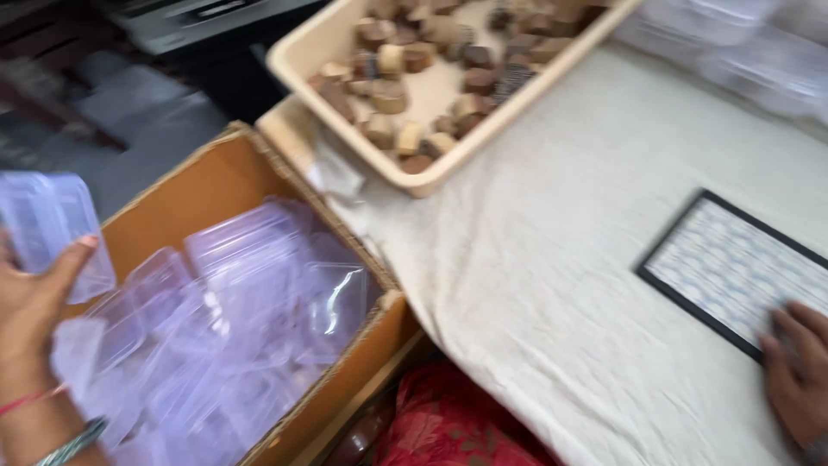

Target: The person cleans a clear plastic container with a cloth, places a wooden block stamp inside, closes the lid, and wraps the container in bubble wrap. They then secure the wrapped package with multiple pieces of clear tape.

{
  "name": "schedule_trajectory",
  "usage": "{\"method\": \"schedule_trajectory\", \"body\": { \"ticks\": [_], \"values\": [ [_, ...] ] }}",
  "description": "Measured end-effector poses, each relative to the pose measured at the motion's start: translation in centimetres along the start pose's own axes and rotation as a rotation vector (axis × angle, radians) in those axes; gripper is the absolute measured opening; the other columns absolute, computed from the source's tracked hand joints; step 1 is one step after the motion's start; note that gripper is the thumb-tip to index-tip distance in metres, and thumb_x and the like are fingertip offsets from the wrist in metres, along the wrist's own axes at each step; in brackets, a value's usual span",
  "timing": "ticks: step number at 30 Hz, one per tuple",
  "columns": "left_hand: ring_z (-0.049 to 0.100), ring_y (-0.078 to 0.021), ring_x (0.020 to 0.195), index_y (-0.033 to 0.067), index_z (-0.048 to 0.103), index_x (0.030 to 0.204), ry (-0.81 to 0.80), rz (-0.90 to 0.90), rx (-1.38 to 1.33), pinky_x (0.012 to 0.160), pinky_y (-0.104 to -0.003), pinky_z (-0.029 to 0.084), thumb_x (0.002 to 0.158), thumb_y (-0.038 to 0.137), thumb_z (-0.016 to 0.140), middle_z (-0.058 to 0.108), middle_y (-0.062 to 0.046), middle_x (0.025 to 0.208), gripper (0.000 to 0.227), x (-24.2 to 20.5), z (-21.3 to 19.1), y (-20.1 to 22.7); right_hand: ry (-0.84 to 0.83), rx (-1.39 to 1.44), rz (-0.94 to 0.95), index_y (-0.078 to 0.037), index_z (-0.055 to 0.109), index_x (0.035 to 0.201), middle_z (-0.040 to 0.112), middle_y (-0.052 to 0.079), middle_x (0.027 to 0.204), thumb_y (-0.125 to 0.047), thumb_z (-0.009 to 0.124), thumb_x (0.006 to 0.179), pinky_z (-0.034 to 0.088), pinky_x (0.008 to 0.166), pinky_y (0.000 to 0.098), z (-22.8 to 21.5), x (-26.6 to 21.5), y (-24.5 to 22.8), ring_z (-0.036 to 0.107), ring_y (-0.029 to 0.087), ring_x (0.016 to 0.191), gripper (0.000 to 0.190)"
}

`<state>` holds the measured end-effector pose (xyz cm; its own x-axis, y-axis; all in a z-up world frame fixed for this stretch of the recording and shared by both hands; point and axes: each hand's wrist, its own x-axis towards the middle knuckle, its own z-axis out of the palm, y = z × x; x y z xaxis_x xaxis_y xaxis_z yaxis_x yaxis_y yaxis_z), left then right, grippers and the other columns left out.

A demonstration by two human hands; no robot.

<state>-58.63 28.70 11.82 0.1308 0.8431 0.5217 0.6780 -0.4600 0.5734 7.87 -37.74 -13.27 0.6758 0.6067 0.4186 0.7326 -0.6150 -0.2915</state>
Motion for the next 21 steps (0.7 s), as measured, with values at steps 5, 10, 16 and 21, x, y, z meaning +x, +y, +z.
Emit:
{"method": "schedule_trajectory", "body": {
  "ticks": [5,10,16,21],
  "values": [
    [0.064,-0.0382,0.108,-0.0061,0.048,0.136,-0.438,0.329,-0.046,0.091,-0.048,0.054,0.073,0.045,0.085,0.061,-0.030,0.122,0.089,-1.2,10.6,22.3,-0.037,-0.130,0.003,-0.002,0.071,0.126,0.066,0.015,0.137,-0.017,0.068,0.098,0.049,0.110,0.0459,-7.5,4.7,-11.3,0.062,0.035,0.127,0.031],
    [0.057,-0.0423,0.126,0.0009,0.039,0.155,-0.929,1.010,-0.339,0.115,-0.052,0.041,0.067,0.042,0.089,0.062,-0.021,0.127,0.110,-14.4,25.4,41.2,0.016,-0.010,0.064,-0.004,0.068,0.132,0.065,0.017,0.137,-0.020,0.064,0.099,0.049,0.104,0.0468,-9.9,5.0,-13.6,0.061,0.037,0.122,0.037],
    [0.036,-0.0443,0.139,0.0082,0.040,0.153,-0.840,1.259,-0.569,0.117,-0.053,0.035,0.057,0.037,0.094,0.041,-0.026,0.144,0.114,-27.8,35.4,50.6,0.178,0.712,0.409,-0.004,0.049,0.153,0.066,0.013,0.134,-0.033,0.053,0.107,0.055,0.091,0.0310,-8.4,4.1,-9.7,0.064,0.019,0.106,0.055],
    [0.032,-0.0386,0.146,0.0156,0.032,0.160,-0.821,1.215,-0.941,0.123,-0.047,0.035,0.063,0.048,0.092,0.035,-0.016,0.151,0.119,-29.3,36.3,51.9,0.189,0.928,0.476,0.001,0.042,0.154,0.066,0.019,0.130,-0.026,0.067,0.099,0.056,0.098,0.0359,-10.0,4.7,-10.7,0.066,0.021,0.118,0.066]
  ]
}}
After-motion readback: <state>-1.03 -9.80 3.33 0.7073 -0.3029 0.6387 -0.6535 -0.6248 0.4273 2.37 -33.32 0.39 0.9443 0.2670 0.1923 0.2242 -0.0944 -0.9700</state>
